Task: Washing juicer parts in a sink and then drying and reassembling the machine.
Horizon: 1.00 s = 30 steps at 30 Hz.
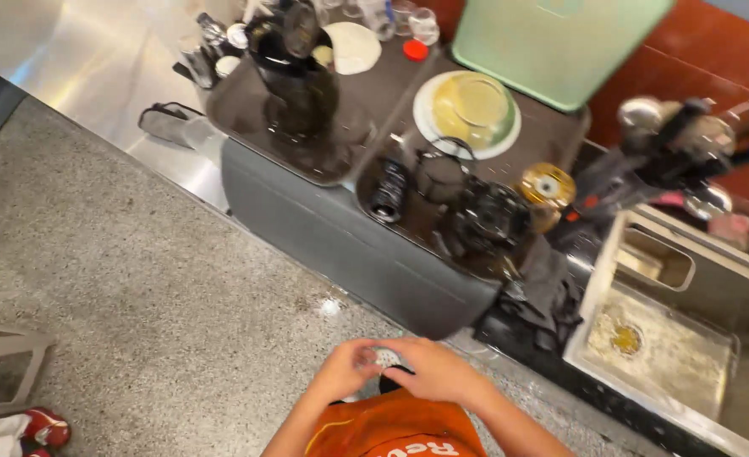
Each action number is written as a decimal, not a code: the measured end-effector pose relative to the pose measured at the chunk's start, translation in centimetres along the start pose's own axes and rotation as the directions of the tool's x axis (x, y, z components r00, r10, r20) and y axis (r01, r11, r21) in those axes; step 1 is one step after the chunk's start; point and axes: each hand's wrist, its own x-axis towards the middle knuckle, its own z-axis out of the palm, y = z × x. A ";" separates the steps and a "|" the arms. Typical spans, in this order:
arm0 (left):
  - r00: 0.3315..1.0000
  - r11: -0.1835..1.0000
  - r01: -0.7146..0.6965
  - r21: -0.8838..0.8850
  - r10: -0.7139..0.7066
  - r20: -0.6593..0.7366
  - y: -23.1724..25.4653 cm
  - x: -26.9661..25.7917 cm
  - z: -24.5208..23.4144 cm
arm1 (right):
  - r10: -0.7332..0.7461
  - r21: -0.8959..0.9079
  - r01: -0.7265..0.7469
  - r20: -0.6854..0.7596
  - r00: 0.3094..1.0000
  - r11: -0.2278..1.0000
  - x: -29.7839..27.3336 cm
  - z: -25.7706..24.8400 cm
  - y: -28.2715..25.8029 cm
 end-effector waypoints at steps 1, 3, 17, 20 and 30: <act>1.000 1.000 -0.001 -0.004 0.001 -0.005 -2.3 0.3 -1.4 | -0.002 -0.004 0.003 0.005 1.000 1.000 2.0 0.4 -1.0; 0.998 0.960 -0.017 -0.281 -0.002 -0.068 -6.9 1.5 -5.4 | -0.061 -0.046 0.061 0.002 0.998 0.997 6.9 1.3 -3.2; 0.980 0.992 -0.112 -0.059 0.120 0.160 -4.5 6.7 -38.9 | 0.276 0.209 -0.190 -0.544 0.792 0.959 32.4 11.7 -11.0; 0.981 0.986 -0.111 -0.126 0.129 0.147 -6.5 8.1 -44.3 | 0.335 0.278 -0.206 -0.587 0.737 0.938 38.1 13.2 -14.3; 0.911 0.972 -0.222 -0.072 0.233 0.341 -8.5 10.5 -53.7 | 0.006 0.031 0.025 -0.731 0.682 0.999 48.0 16.1 -20.9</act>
